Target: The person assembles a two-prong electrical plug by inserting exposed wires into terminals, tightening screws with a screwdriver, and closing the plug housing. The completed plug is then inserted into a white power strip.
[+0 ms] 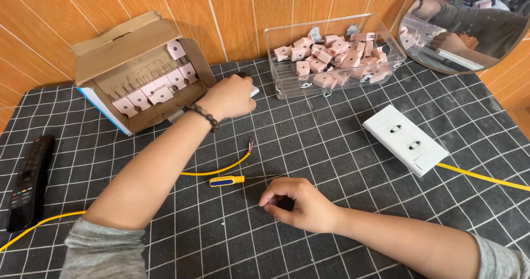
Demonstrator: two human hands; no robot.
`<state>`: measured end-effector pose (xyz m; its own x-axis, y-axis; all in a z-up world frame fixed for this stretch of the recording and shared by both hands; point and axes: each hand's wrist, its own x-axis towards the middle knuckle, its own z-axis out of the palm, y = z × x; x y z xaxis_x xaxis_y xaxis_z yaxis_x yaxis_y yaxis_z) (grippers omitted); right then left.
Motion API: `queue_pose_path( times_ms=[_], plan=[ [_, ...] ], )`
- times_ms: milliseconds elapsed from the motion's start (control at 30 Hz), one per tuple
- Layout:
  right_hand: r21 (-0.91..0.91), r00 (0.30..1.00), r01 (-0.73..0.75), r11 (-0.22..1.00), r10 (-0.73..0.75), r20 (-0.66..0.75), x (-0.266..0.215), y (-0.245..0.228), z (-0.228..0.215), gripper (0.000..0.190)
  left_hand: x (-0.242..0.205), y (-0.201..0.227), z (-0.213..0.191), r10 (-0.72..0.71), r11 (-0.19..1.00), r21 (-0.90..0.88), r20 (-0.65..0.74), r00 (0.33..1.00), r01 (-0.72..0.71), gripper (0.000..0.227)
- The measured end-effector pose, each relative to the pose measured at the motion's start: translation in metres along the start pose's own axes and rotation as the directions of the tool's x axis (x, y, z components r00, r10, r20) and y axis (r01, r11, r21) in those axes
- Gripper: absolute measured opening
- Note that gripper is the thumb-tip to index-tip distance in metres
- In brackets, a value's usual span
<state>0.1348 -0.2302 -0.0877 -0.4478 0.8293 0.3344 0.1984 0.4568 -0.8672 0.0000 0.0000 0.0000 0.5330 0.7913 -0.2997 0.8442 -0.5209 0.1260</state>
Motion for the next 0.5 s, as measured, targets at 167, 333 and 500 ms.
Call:
queue_pose_path(
  times_ms=[167,333,500],
  plan=[
    [-0.002,1.0,-0.005,1.0,0.005,0.001,0.0,0.0,0.0,0.012,0.006,-0.012,-0.018,0.0,0.976,-0.219,-0.018,1.0,-0.004,0.028],
    [0.007,1.0,-0.018,1.0,0.018,0.006,0.0,0.001,0.0,0.011,0.024,-0.026,-0.028,0.105,0.975,-0.184,-0.118,0.988,-0.125,0.027],
    [-0.01,1.0,-0.03,1.0,0.03,0.007,0.001,0.0,0.0,0.012,0.05,-0.032,-0.019,0.085,0.993,0.091,-0.182,0.98,-0.069,0.023]
  ],
)
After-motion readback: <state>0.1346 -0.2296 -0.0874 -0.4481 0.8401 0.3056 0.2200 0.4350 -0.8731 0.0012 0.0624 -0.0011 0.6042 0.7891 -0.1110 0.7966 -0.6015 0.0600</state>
